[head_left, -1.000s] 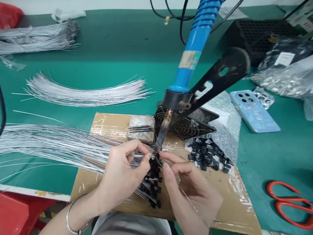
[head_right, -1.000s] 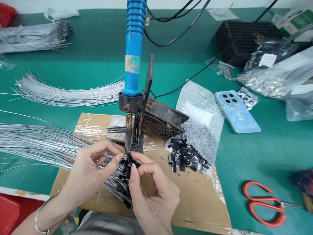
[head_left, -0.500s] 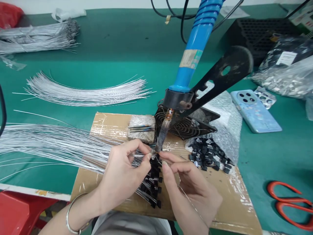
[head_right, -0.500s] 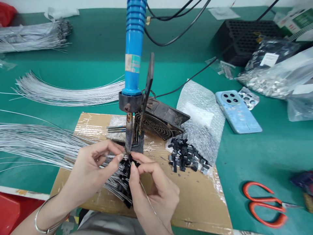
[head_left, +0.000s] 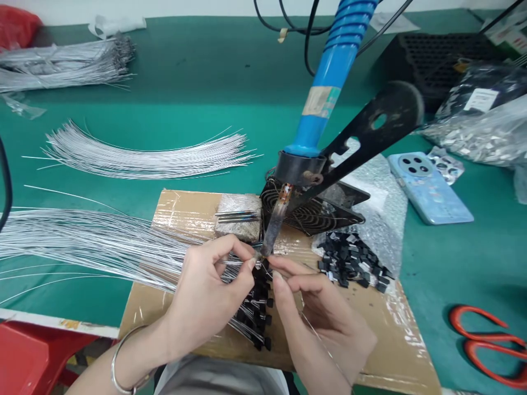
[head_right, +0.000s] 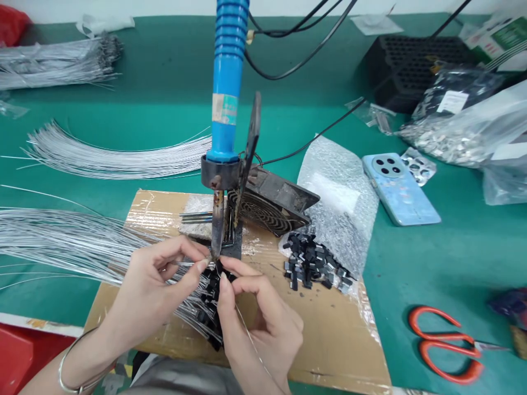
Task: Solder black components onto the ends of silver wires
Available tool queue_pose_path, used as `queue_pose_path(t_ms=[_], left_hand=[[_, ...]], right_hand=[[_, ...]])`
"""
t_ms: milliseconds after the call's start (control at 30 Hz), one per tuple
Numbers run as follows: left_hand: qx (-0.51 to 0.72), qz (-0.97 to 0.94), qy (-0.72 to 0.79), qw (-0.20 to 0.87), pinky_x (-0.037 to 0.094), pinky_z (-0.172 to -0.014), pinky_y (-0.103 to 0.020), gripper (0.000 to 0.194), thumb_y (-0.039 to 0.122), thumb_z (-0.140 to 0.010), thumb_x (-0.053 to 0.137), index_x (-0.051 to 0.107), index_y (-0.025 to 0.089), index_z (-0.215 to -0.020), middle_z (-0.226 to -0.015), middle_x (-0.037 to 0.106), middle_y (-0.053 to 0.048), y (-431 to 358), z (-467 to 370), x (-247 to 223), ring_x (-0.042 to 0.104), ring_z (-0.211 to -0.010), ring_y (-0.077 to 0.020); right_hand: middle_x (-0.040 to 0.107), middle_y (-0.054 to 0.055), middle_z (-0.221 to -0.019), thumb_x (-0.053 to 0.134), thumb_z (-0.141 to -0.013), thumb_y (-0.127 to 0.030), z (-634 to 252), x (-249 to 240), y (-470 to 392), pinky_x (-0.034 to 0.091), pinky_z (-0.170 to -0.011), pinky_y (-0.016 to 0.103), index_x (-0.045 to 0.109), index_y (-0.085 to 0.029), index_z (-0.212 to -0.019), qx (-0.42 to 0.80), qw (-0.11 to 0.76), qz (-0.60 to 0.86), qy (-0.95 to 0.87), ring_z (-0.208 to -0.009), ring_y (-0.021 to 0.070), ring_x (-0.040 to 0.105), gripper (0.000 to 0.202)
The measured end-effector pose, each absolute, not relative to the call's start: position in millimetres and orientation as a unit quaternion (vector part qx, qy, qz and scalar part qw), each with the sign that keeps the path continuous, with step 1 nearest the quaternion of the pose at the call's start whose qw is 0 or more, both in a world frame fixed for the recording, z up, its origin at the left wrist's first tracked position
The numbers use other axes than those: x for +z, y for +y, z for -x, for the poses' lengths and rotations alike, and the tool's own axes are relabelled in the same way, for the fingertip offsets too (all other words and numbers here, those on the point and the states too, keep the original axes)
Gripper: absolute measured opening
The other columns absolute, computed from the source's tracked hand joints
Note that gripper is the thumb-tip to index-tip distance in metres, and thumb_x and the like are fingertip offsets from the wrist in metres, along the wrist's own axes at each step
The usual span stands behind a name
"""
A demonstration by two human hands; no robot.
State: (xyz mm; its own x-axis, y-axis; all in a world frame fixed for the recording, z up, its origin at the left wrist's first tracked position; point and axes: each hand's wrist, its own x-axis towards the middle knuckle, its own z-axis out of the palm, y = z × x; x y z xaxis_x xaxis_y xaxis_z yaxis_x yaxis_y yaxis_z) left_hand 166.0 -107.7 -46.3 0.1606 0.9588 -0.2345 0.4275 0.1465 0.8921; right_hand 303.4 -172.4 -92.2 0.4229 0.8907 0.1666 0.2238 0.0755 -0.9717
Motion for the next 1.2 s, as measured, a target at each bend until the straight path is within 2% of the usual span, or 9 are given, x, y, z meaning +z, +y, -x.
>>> queue_pose_path(t_ms=[133, 333, 600, 867, 1200], left_hand=[[0.268, -0.590, 0.591, 0.480, 0.036, -0.055, -0.029, 0.012, 0.025, -0.082, 0.060, 0.067, 0.018, -0.074, -0.081, 0.076, -0.004, -105.8, -167.4, -45.9, 0.054, -0.062, -0.0144], [0.266, -0.587, 0.588, 0.488, 0.041, -0.060, -0.029, 0.012, 0.024, -0.083, 0.060, 0.068, 0.018, -0.075, -0.084, 0.077, -0.007, -107.1, -166.7, -44.7, 0.064, -0.074, -0.0186], [0.272, -0.598, 0.584, 0.477, 0.033, -0.053, -0.028, 0.013, 0.023, -0.084, 0.060, 0.068, 0.018, -0.075, -0.083, 0.077, -0.005, -107.5, -165.9, -46.3, 0.051, -0.059, -0.0126], [0.270, -0.582, 0.582, 0.500, 0.048, -0.067, -0.031, 0.012, 0.023, -0.084, 0.060, 0.067, 0.018, -0.075, -0.083, 0.077, -0.006, -107.9, -165.8, -45.7, 0.069, -0.080, -0.0212], [0.268, -0.592, 0.586, 0.484, 0.045, -0.061, -0.029, 0.013, 0.023, -0.083, 0.061, 0.067, 0.018, -0.073, -0.084, 0.078, -0.007, -107.7, -166.1, -43.6, 0.069, -0.077, -0.0205]], right_hand=[[0.084, 0.003, -0.106, 0.076, -0.092, -0.017, -303.9, -92.6, -171.8, 0.061, -0.085, 0.021, 0.067, -0.023, -0.079, 0.285, 0.576, 0.614, -0.458, -0.094, 0.0154, 0.081, 0.016], [0.084, 0.004, -0.107, 0.077, -0.091, -0.017, -304.0, -92.8, -173.0, 0.061, -0.088, 0.022, 0.069, -0.023, -0.080, 0.291, 0.583, 0.611, -0.450, -0.094, 0.0153, 0.080, 0.015], [0.084, 0.002, -0.106, 0.078, -0.091, -0.020, -301.7, -91.6, -172.5, 0.060, -0.089, 0.020, 0.068, -0.024, -0.079, 0.298, 0.579, 0.622, -0.435, -0.096, 0.0145, 0.080, 0.016], [0.084, 0.004, -0.103, 0.077, -0.092, -0.020, -302.4, -92.2, -172.5, 0.062, -0.086, 0.023, 0.068, -0.022, -0.078, 0.287, 0.576, 0.621, -0.448, -0.092, 0.0168, 0.080, 0.017], [0.084, 0.004, -0.100, 0.079, -0.091, -0.021, -300.6, -90.3, -172.3, 0.064, -0.084, 0.026, 0.071, -0.023, -0.078, 0.279, 0.584, 0.623, -0.439, -0.089, 0.0190, 0.082, 0.015]])
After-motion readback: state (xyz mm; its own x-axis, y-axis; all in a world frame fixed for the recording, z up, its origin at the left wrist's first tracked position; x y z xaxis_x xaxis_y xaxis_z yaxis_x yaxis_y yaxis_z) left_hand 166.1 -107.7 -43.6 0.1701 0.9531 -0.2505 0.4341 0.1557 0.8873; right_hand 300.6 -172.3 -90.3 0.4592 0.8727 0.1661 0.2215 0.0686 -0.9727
